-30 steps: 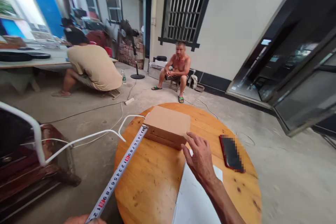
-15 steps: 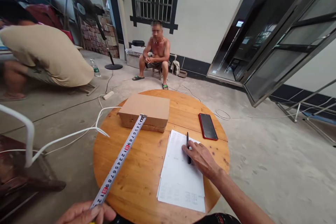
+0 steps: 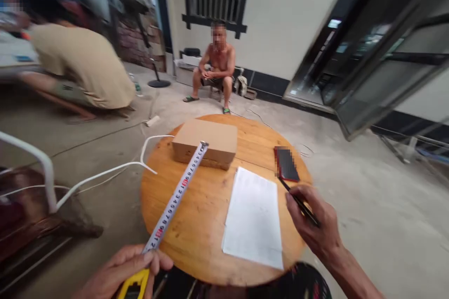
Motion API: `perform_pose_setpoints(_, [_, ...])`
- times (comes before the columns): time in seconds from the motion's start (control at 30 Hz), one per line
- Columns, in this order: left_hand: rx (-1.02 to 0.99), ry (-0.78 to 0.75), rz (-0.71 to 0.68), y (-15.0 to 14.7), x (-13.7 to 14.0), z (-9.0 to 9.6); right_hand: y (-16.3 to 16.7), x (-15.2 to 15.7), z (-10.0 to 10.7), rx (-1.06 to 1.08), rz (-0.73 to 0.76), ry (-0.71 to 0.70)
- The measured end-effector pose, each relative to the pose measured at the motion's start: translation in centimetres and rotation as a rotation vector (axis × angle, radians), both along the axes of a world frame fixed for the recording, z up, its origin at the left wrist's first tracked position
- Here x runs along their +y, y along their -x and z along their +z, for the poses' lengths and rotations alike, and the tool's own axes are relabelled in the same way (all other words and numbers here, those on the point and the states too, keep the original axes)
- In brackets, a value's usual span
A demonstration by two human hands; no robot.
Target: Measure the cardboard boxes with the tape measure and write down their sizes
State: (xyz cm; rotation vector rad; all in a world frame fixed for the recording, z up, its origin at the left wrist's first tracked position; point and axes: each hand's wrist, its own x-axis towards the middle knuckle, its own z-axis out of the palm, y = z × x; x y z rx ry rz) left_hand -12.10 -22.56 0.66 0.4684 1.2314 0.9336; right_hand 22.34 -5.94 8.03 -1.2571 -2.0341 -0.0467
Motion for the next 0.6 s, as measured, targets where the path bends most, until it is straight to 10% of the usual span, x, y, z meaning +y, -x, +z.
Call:
perform_pose_setpoints(0.13, [0.018, 0.0, -0.204, -1.5, 2.7, 1.9, 0.9, -2.5, 1.0, 0.238, -0.013, 0.273])
perform_pose_setpoints(0.3, [-0.062, -0.134, -0.28, -5.4, 7.5, 3.9, 0.4, -2.8, -2.5, 0.311, -0.108, 0.276])
perform_pose_setpoints(0.6, [-0.157, -0.187, -0.352, -12.0, 17.6, 1.9, 1.2, 0.4, -7.8, 0.64, -0.068, 0.438])
